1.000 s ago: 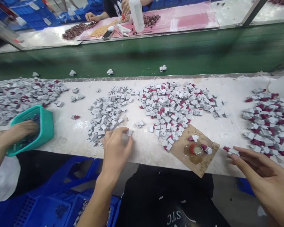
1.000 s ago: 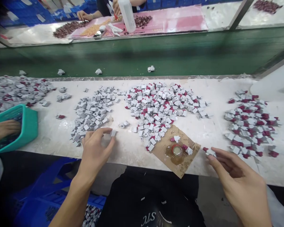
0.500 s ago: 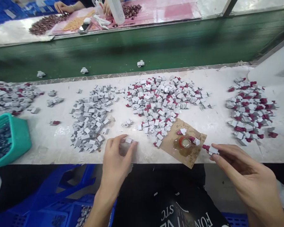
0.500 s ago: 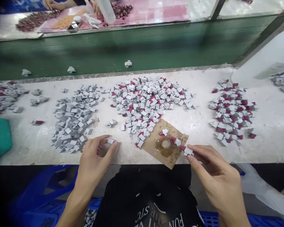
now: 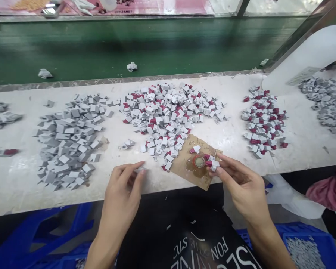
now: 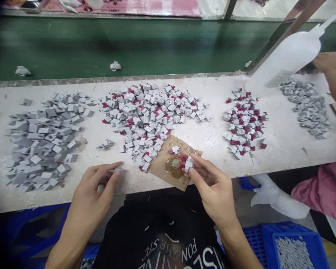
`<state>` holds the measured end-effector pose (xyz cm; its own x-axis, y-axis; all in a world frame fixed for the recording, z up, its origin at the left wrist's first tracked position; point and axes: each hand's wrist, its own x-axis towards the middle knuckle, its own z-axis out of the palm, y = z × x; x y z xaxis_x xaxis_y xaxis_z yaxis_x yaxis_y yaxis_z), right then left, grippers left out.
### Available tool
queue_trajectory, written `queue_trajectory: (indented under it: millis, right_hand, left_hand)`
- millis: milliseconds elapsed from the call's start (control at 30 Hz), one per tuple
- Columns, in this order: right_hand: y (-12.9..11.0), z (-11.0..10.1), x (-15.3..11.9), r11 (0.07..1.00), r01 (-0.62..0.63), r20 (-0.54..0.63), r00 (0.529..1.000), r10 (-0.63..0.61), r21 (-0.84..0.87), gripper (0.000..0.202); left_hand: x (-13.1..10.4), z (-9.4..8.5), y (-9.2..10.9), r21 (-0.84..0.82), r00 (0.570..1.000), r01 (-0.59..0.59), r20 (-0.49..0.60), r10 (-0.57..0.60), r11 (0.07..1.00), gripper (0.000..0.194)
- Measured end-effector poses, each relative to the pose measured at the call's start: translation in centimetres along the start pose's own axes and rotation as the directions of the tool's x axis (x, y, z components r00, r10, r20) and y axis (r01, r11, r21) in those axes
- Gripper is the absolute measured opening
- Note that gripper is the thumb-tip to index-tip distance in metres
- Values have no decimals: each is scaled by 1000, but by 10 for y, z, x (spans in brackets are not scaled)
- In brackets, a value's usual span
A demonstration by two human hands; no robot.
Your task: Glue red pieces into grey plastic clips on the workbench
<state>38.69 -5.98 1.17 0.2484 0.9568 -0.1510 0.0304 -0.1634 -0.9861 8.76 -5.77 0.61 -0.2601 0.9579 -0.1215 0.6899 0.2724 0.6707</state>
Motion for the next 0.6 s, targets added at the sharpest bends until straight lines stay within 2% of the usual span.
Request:
queue_trajectory:
  millis: [133, 200, 400, 600]
  right_hand:
    - [0, 3, 4, 996, -63, 62, 996, 59, 65, 18]
    - [2, 3, 5, 991, -90, 56, 995, 85, 96, 19]
    - [4, 3, 3, 998, -45, 20, 999, 44, 42, 17]
    - [8, 2, 0, 995, 59, 32, 998, -56, -86, 15]
  left_hand:
    - [2, 4, 2, 5, 999, 40, 13, -40, 999, 39]
    - [3, 8, 4, -19, 999, 37, 30, -37, 999, 40]
    - [0, 19, 10, -91, 998, 16, 56, -11, 996, 28]
    - [0, 20, 1, -142, 986, -151, 56, 160, 978, 18]
